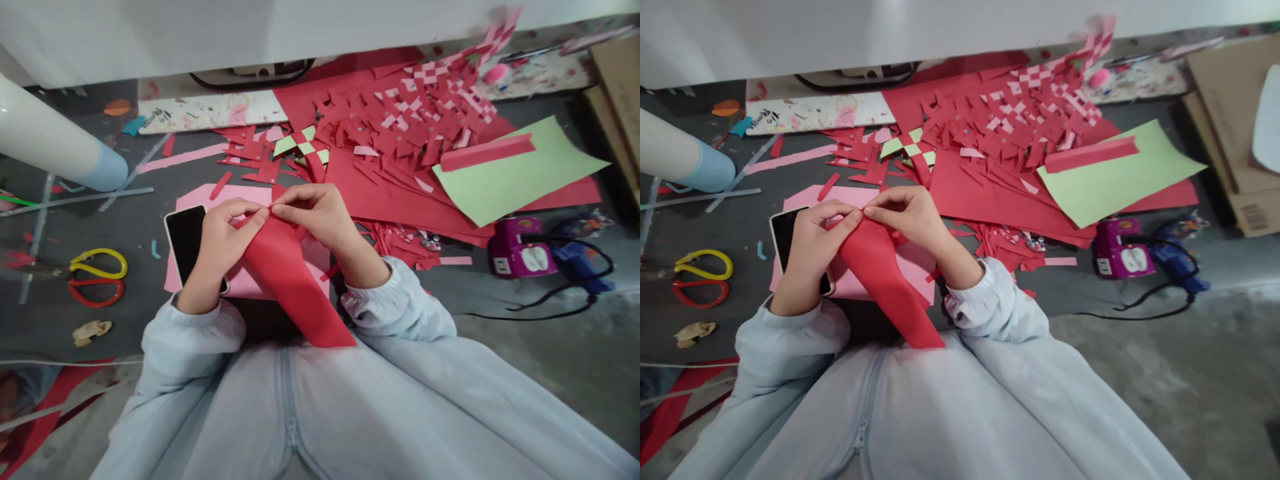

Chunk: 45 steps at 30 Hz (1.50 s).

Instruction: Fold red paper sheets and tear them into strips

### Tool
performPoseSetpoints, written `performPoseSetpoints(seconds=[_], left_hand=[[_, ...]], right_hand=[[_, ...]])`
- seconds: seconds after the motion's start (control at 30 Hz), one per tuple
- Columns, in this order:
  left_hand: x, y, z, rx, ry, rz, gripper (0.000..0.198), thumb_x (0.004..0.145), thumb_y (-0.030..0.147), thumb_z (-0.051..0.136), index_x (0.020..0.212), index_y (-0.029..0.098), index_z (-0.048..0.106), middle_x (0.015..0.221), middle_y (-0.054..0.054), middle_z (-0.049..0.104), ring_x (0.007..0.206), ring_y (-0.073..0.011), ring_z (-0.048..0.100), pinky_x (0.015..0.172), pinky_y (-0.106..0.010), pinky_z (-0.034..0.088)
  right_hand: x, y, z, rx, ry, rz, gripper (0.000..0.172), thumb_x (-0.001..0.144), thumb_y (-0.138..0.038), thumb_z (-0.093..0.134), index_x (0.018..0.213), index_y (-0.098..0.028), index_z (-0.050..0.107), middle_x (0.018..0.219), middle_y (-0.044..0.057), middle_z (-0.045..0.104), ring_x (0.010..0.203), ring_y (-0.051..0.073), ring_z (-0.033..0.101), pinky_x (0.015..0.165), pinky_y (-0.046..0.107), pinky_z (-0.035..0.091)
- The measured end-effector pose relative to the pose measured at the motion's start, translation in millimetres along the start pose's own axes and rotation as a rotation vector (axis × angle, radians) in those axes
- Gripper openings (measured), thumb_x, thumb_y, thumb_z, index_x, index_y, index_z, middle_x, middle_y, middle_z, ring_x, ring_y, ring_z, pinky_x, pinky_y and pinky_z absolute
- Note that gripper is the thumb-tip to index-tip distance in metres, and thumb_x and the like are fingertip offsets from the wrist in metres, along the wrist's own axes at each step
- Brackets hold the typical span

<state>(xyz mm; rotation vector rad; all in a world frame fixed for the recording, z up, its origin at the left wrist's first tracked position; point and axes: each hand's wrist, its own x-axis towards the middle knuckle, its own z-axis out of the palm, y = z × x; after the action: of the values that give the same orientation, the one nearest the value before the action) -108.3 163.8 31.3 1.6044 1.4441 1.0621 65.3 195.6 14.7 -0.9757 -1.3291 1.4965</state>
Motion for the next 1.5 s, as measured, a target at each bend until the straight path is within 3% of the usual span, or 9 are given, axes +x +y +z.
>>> performPoseSetpoints(seconds=[0.3,0.6,0.9,1.3,1.5], left_hand=[[-1.7,2.9,0.4,-0.135,0.013,-0.06,0.008,0.078,0.026,0.069,0.073,0.021,0.073,0.076,0.001,0.074,0.075,-0.0142,0.066,0.075,-0.027,0.051],[-4.5,7.7,-0.4,-0.167,0.019,-0.104,0.012,0.08,0.03,0.069,0.072,0.021,0.073,0.075,0.001,0.072,0.074,-0.0149,0.065,0.073,-0.028,0.051],[-1.7,0.9,-0.7,-0.128,0.055,-0.069,0.009,0.079,0.027,0.07,0.073,0.021,0.072,0.077,0.002,0.074,0.076,-0.0142,0.067,0.076,-0.027,0.052],[-1.2,5.6,-3.0,-0.108,0.026,-0.091,0.016,0.083,0.034,0.067,0.077,0.021,0.073,0.079,0.0,0.074,0.078,-0.0148,0.067,0.076,-0.026,0.052],[-0.5,4.0,-4.8,-0.092,0.052,-0.102,0.017,0.082,0.036,0.068,0.08,0.021,0.075,0.082,-0.001,0.075,0.079,-0.0159,0.067,0.078,-0.028,0.052]], right_hand=[[-2.4,0.8,5.2,-0.001,0.036,-0.2,0.005,0.073,-0.024,0.078,0.072,-0.02,0.076,0.072,0.0,0.071,0.067,0.01,0.064,0.063,0.024,0.051],[-2.9,1.4,8.4,-0.147,0.063,-0.274,0.017,0.077,-0.037,0.075,0.072,-0.02,0.072,0.075,0.001,0.071,0.071,0.012,0.063,0.068,0.027,0.052],[-1.7,1.8,2.7,-0.057,0.013,-0.156,0.011,0.073,-0.027,0.077,0.074,-0.017,0.071,0.072,-0.001,0.069,0.067,0.01,0.062,0.062,0.023,0.05],[-3.7,-0.7,6.6,-0.103,0.041,-0.21,0.025,0.076,-0.043,0.075,0.074,-0.02,0.067,0.077,0.001,0.067,0.075,0.013,0.061,0.075,0.028,0.051],[-2.8,0.1,-0.4,-0.048,-0.015,-0.084,0.022,0.071,-0.038,0.08,0.075,-0.018,0.071,0.074,0.0,0.069,0.066,0.011,0.061,0.062,0.024,0.05]])
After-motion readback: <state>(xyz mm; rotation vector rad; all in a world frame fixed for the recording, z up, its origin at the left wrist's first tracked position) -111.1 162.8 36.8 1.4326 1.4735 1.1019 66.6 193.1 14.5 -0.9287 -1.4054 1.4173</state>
